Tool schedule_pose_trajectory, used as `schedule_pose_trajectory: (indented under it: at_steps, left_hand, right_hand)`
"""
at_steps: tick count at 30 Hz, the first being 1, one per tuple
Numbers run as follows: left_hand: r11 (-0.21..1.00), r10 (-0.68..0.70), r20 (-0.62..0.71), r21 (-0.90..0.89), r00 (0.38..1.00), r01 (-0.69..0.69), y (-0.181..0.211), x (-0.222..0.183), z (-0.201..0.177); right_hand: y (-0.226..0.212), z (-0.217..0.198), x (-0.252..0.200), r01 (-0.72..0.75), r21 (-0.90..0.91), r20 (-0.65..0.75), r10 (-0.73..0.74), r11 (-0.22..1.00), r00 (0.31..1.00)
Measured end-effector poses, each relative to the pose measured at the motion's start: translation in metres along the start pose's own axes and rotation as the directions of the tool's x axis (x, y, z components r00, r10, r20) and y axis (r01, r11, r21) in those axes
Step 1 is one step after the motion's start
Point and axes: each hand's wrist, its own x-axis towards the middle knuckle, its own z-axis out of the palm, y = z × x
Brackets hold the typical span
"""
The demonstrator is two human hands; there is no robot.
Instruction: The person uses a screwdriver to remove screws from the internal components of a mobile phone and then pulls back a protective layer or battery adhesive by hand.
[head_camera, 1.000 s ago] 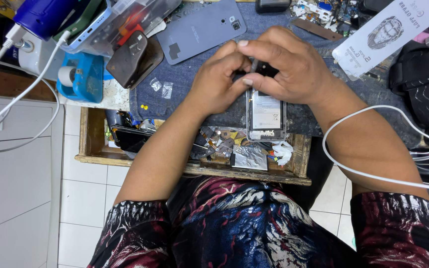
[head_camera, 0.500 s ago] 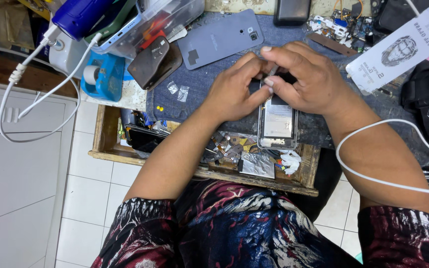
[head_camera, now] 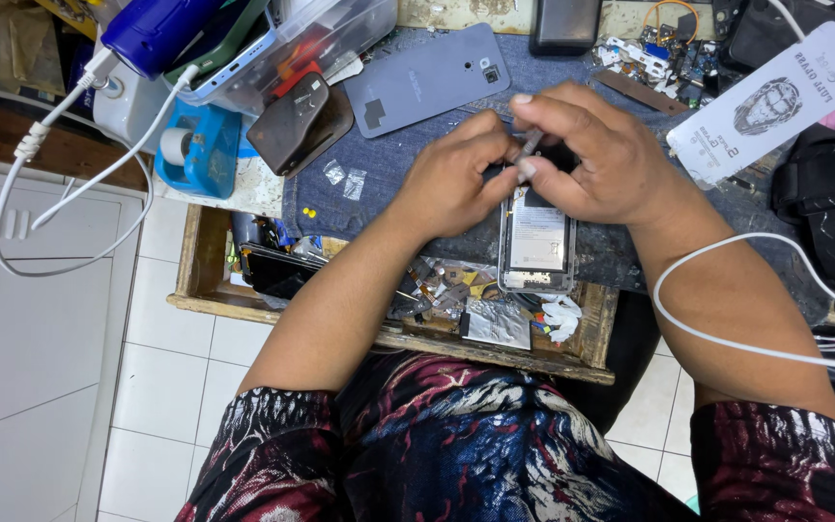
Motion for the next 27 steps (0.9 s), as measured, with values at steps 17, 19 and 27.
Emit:
schedule_pose_trajectory:
  at_steps: [17,19,27]
  left_hand:
    - [0.998,0.022,-0.023,0.051,0.999,-0.021,0.012,-0.011,-0.013]
    - [0.996,0.01,0.0,0.084,1.0,-0.01,0.016,-0.007,-0.012]
    - [0.99,-0.027,0.006,0.136,1.0,0.026,0.016,-0.002,-0.006]
  right_hand:
    - [0.01,0.0,-0.015,-0.139,0.292,-0.062,0.164,0.946,0.984]
    - [0.014,0.0,-0.018,-0.126,0.3,-0.074,0.155,0.946,0.985]
    - [0.018,0.001,-0.022,-0.143,0.38,-0.097,0.193,0.914,0.976]
